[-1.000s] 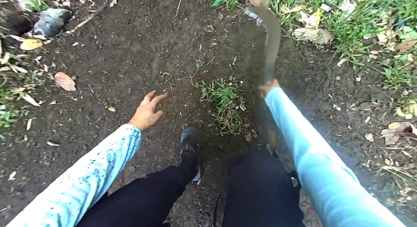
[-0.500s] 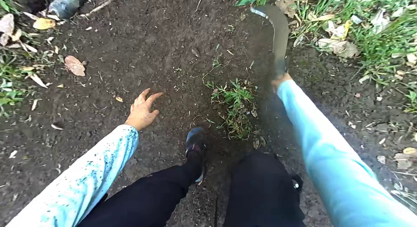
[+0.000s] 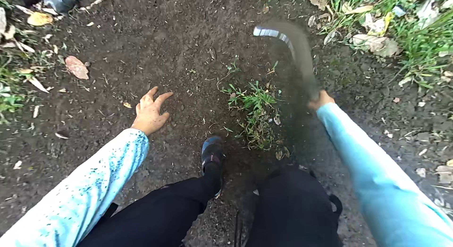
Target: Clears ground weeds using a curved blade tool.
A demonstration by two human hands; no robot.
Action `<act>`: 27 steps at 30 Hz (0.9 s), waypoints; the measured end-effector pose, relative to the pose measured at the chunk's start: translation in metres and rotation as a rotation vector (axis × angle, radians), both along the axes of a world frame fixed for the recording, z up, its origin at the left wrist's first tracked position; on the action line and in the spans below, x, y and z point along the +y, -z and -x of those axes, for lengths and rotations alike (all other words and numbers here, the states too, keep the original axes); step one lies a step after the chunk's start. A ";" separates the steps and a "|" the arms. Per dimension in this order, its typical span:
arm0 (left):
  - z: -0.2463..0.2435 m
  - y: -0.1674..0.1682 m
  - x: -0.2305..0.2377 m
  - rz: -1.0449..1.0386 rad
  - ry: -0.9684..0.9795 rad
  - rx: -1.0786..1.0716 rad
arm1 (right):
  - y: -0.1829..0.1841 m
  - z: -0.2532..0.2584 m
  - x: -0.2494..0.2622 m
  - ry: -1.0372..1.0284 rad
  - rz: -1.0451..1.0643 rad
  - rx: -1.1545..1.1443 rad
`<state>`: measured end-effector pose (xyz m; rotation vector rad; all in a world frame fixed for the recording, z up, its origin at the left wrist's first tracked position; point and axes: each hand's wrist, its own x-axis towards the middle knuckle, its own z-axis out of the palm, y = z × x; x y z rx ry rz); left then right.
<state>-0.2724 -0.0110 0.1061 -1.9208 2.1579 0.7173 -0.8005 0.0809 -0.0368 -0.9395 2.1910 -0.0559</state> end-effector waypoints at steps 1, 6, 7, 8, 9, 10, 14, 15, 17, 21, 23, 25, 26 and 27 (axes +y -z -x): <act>0.003 -0.002 -0.001 0.002 0.011 -0.006 | -0.002 -0.016 -0.030 0.093 0.027 -0.061; -0.002 -0.013 -0.011 0.074 -0.031 0.002 | 0.023 -0.020 -0.045 -0.007 -0.079 0.028; -0.006 -0.013 -0.011 0.093 -0.047 0.009 | 0.021 -0.004 -0.027 -0.055 -0.088 0.064; -0.009 -0.013 -0.012 0.112 -0.056 0.012 | 0.011 0.009 -0.015 -0.083 -0.107 0.089; -0.009 -0.011 -0.012 0.132 -0.060 0.014 | -0.004 0.018 -0.012 -0.077 -0.112 0.095; -0.009 -0.008 -0.010 0.137 -0.058 0.015 | -0.017 0.022 -0.015 -0.030 -0.095 0.073; -0.006 -0.008 -0.005 0.115 -0.031 -0.003 | -0.017 -0.020 -0.073 0.274 0.100 -0.135; -0.006 -0.009 -0.006 0.105 -0.032 -0.010 | -0.007 -0.033 -0.081 0.257 0.080 -0.128; -0.010 -0.012 -0.010 0.125 -0.049 -0.003 | 0.015 -0.044 -0.064 0.083 -0.034 -0.061; -0.020 -0.017 -0.016 0.180 -0.116 0.011 | 0.018 0.002 -0.009 -0.096 -0.104 0.035; -0.019 -0.015 -0.015 0.191 -0.126 0.001 | -0.008 0.011 -0.022 0.004 -0.064 0.022; -0.018 -0.012 -0.011 0.176 -0.110 -0.007 | -0.023 -0.007 -0.053 0.165 0.012 -0.066; -0.018 -0.011 -0.010 0.168 -0.100 -0.015 | -0.022 -0.020 -0.068 0.212 0.028 -0.099; -0.017 -0.011 -0.010 0.163 -0.094 -0.025 | -0.014 -0.031 -0.074 0.213 0.013 -0.110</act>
